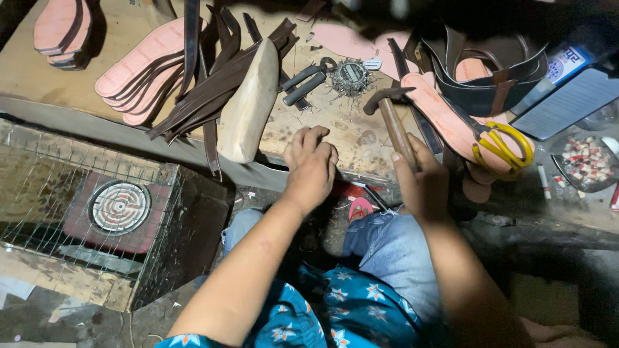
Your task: The person sits at a cluttered shoemaking workbench and hammers tacks into a shoe sole, positioning small tacks with one hand while striking them with a hammer held in the other hand. They repeatedly pick tacks from the bench, place them on the sole edge, and hammer them in, working along the sole.
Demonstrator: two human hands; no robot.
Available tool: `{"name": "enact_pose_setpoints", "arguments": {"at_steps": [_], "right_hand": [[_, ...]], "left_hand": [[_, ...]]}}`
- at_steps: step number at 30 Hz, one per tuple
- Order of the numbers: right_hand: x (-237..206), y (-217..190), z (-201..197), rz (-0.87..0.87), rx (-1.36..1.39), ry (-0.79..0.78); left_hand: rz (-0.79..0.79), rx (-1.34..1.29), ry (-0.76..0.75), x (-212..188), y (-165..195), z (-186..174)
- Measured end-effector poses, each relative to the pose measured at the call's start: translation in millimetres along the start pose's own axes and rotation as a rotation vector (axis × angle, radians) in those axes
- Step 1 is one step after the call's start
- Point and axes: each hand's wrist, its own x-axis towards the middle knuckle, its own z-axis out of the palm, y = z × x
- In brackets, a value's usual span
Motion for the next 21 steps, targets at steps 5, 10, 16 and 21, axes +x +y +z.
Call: {"name": "enact_pose_setpoints", "arguments": {"at_steps": [5, 10, 16, 21], "right_hand": [[-2, 14, 2, 0.226, 0.258, 0.024], [-4, 22, 6, 0.257, 0.301, 0.071], [-3, 20, 6, 0.247, 0.233, 0.078], [-2, 21, 6, 0.271, 0.232, 0.071]], "left_hand": [[-0.108, 0.026, 0.165, 18, -17, -5], [-0.275, -0.057, 0.173, 48, -47, -15], [-0.126, -0.136, 0.253, 34, -52, -21], [-0.156, 0.002, 0.293, 1, -39, -21]]}}
